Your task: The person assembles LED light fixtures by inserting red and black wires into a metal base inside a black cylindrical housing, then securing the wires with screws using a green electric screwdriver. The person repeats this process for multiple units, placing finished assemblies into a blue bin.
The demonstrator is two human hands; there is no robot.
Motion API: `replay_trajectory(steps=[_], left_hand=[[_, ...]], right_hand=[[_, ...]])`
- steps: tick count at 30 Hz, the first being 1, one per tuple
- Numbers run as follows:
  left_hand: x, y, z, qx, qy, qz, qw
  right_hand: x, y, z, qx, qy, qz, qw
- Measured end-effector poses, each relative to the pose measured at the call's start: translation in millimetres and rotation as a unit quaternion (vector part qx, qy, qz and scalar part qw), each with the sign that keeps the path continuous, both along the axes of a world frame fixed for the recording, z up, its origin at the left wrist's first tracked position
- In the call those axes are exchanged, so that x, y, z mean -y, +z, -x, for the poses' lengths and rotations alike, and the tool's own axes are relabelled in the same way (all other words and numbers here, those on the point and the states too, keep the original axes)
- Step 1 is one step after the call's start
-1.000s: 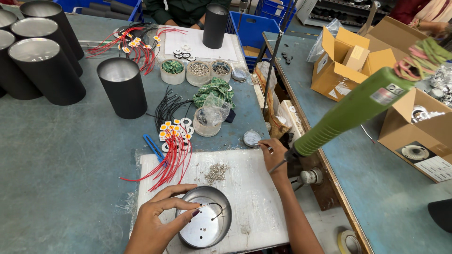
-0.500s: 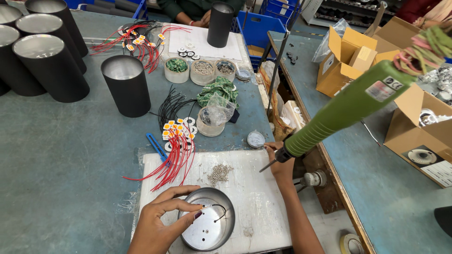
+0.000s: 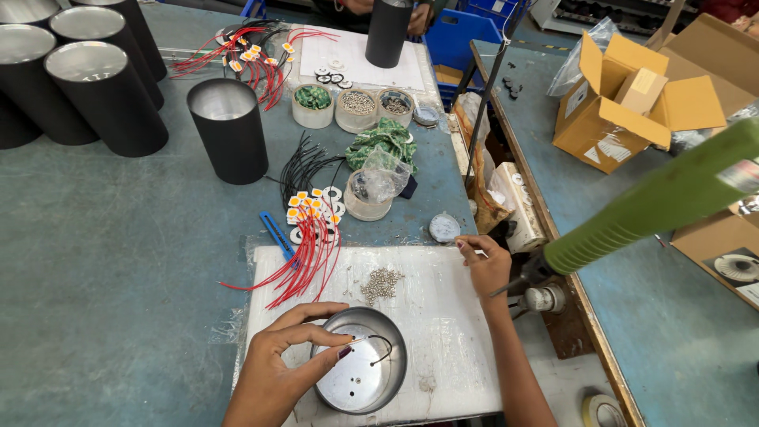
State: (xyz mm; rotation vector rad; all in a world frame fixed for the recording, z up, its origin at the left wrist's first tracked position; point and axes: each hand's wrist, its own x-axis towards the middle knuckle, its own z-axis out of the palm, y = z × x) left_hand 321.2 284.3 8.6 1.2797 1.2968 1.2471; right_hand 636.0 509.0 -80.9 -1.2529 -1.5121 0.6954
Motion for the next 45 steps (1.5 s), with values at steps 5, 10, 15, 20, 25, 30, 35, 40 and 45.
replay_trajectory(steps=[5, 10, 15, 20, 25, 30, 35, 40, 45], left_hand=[[2.7, 5.1, -1.2, 0.003, 0.005, 0.006, 1.000], [3.3, 10.2, -1.9, 0.001, 0.003, 0.001, 1.000], [2.9, 9.1, -1.6, -0.001, 0.007, 0.017, 1.000], [2.8, -7.9, 2.2, -0.020, 0.002, -0.036, 0.999], [-4.5, -52.0, 18.9, -0.127, -0.008, -0.112, 0.985], [-26.2, -118.4, 45.1, -0.168, -0.060, -0.278, 0.944], [-81.4, -166.5, 76.4, -0.223, -0.238, -0.151, 0.933], [-79.0, -178.9, 74.9, -0.231, -0.215, -0.071, 0.946], [-75.5, -177.5, 75.6, -0.235, -0.205, -0.089, 0.946]], right_hand=[[-8.0, -8.8, -6.2, -0.159, 0.009, 0.080, 0.984], [-8.0, -6.4, -11.2, -0.225, -0.008, 0.134, 0.965], [-3.3, 3.2, -7.4, -0.216, -0.014, 0.121, 0.969], [-2.4, 8.1, 2.0, -0.122, -0.036, 0.064, 0.990], [-3.4, 5.3, 0.0, 0.057, -0.037, -0.076, 0.995], [-1.1, 7.6, 5.8, 0.089, -0.065, -0.072, 0.991], [13.2, 18.3, 5.2, -0.042, -0.023, -0.060, 0.997], [15.1, 23.2, 0.7, -0.011, -0.028, -0.083, 0.996], [9.7, 8.8, -4.3, 0.011, -0.023, -0.090, 0.996]])
